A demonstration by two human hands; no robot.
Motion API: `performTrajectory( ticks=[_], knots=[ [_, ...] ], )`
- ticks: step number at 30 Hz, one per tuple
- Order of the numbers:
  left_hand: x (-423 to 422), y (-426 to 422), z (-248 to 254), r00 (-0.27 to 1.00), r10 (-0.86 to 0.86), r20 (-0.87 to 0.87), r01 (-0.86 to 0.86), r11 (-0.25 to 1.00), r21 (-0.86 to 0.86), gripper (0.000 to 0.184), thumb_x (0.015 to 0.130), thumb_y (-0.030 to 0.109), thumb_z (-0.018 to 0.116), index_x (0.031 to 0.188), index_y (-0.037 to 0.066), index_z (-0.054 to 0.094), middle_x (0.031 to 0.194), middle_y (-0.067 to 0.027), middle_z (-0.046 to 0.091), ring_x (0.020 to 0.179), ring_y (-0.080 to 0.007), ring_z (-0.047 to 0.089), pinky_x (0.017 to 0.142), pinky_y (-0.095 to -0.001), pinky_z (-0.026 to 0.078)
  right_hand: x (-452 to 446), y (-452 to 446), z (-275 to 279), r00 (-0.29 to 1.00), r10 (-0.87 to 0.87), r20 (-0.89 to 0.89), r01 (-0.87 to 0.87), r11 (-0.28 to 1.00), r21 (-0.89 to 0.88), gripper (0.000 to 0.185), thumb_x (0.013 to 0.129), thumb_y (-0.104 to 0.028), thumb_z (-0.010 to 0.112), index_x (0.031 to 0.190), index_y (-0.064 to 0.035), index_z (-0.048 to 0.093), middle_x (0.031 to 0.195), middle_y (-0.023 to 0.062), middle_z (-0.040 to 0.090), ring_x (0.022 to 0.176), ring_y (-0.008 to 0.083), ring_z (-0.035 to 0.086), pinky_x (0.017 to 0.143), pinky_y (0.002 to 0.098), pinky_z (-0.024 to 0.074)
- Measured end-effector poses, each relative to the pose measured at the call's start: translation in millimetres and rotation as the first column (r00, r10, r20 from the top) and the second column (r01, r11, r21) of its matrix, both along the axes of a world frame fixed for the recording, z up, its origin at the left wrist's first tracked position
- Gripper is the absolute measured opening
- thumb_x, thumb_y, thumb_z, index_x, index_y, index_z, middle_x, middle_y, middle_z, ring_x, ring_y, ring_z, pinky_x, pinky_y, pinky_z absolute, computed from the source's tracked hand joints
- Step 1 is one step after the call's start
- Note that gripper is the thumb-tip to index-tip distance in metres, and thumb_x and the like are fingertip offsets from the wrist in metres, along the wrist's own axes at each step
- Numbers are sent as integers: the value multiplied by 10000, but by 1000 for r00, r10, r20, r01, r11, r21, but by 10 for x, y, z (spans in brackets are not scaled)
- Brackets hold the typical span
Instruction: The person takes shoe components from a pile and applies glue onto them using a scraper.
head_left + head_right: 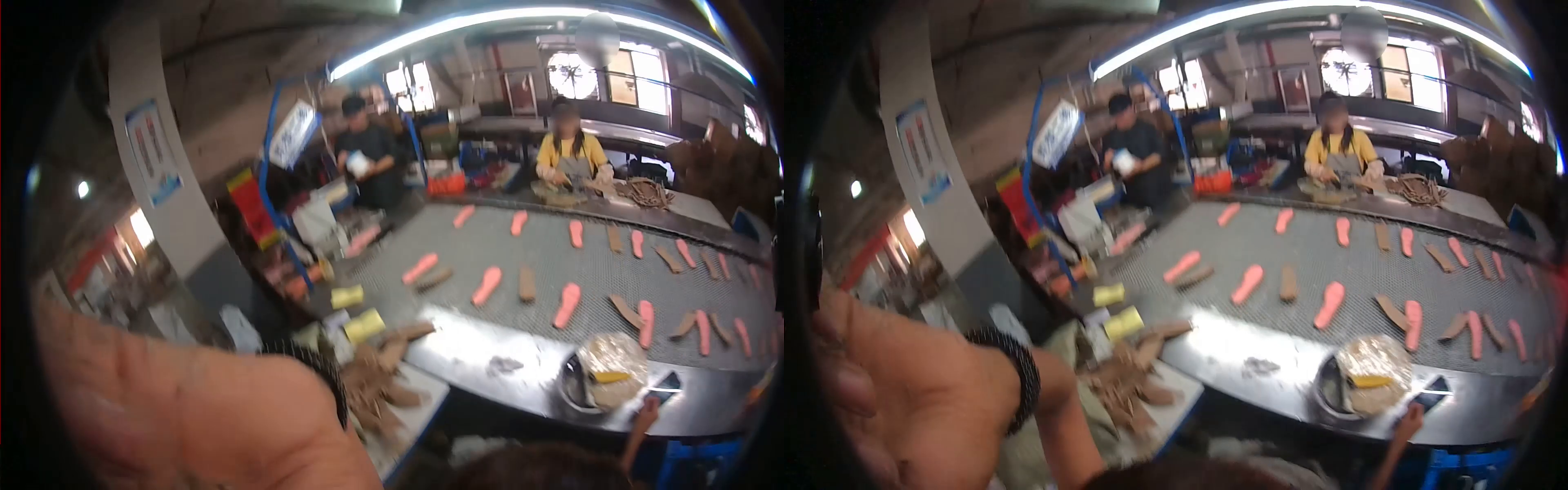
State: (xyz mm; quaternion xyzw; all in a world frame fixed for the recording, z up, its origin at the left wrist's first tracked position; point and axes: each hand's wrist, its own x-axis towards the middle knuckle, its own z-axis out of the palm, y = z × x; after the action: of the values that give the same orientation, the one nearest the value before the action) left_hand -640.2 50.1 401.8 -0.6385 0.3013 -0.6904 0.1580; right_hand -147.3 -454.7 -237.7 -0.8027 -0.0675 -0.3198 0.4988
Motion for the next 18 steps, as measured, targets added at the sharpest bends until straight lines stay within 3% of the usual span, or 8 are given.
performTrajectory(
  ticks=[1, 2, 5, 7, 10, 11, 16, 18],
  knots=[
    [-20, -99, -23, 1000, -11, -5, 11, 1000, -11, 342, 932, 306, 513, 1126, 28, 560, 967, -152, 591, 840, -275, 563, 700, -409, 478, 155, -44, -57, 1000, 11, 27, -9, 997, -82, 236, 1015, -175, 555, 918, 30, 621, 722, 70, 569, 649, 181, 500, 612, 343, 435],
    [3, -254, -124, 1000, -30, -2, 30, 1000, -2, 340, 928, 299, 521, 1132, 30, 557, 967, -152, 590, 837, -274, 562, 696, -407, 479, 382, -176, 2, 977, -133, 166, 138, 990, -20, 252, 1022, -188, 544, 979, 36, 652, 730, 64, 591, 663, 175, 525, 628, 347, 451],
    [67, -539, -441, 991, -93, -100, 97, 995, 35, 337, 918, 279, 545, 1149, 33, 549, 969, -152, 588, 829, -273, 561, 685, -402, 480, -121, 64, 695, 979, 9, -202, 36, 976, 217, 247, 1019, -181, 544, 1004, 37, 659, 728, 56, 591, 657, 165, 532, 617, 338, 452],
    [250, -630, -651, 981, -122, -150, 131, 990, 47, 339, 911, 265, 561, 1160, 35, 543, 969, -153, 586, 823, -272, 561, 678, -399, 481, -447, 173, 782, 928, 72, -367, 22, 969, 246, 246, 1017, -177, 545, 1020, 38, 664, 727, 50, 591, 652, 158, 536, 611, 332, 452],
    [321, -698, -844, 973, -161, -163, 171, 984, 47, 348, 901, 245, 585, 1177, 39, 535, 971, -153, 583, 815, -270, 560, 667, -393, 482, 197, -189, 16, 999, -2, 33, -1, 994, 107, 197, 957, -179, 604, 798, -62, 611, 657, -5, 507, 585, 73, 473, 511, 258, 368],
    [340, -718, -851, 966, -170, -193, 181, 982, 43, 353, 897, 238, 593, 1183, 40, 532, 971, -153, 583, 813, -270, 559, 663, -392, 483, -346, 131, 665, 991, 69, -115, -47, 981, 189, 161, 935, -139, 623, 803, -47, 613, 620, 2, 494, 563, 91, 470, 513, 268, 379],
    [367, -771, -1060, 955, -182, -234, 186, 983, -5, 385, 880, 204, 632, 1211, 45, 518, 973, -153, 578, 799, -267, 558, 645, -383, 485, -181, 67, 519, 973, 123, -195, -73, 967, 246, 138, 936, -107, 622, 832, -16, 607, 671, -1, 525, 593, 89, 470, 522, 272, 395],
    [333, -743, -1108, 947, -203, -251, 201, 979, -33, 401, 873, 190, 648, 1223, 48, 513, 974, -153, 577, 794, -266, 557, 638, -379, 486, -147, -20, 493, 967, 151, -207, -124, 983, 138, 119, 904, -88, 644, 834, 6, 622, 689, 14, 566, 642, 98, 506, 600, 273, 426]
  ],
)
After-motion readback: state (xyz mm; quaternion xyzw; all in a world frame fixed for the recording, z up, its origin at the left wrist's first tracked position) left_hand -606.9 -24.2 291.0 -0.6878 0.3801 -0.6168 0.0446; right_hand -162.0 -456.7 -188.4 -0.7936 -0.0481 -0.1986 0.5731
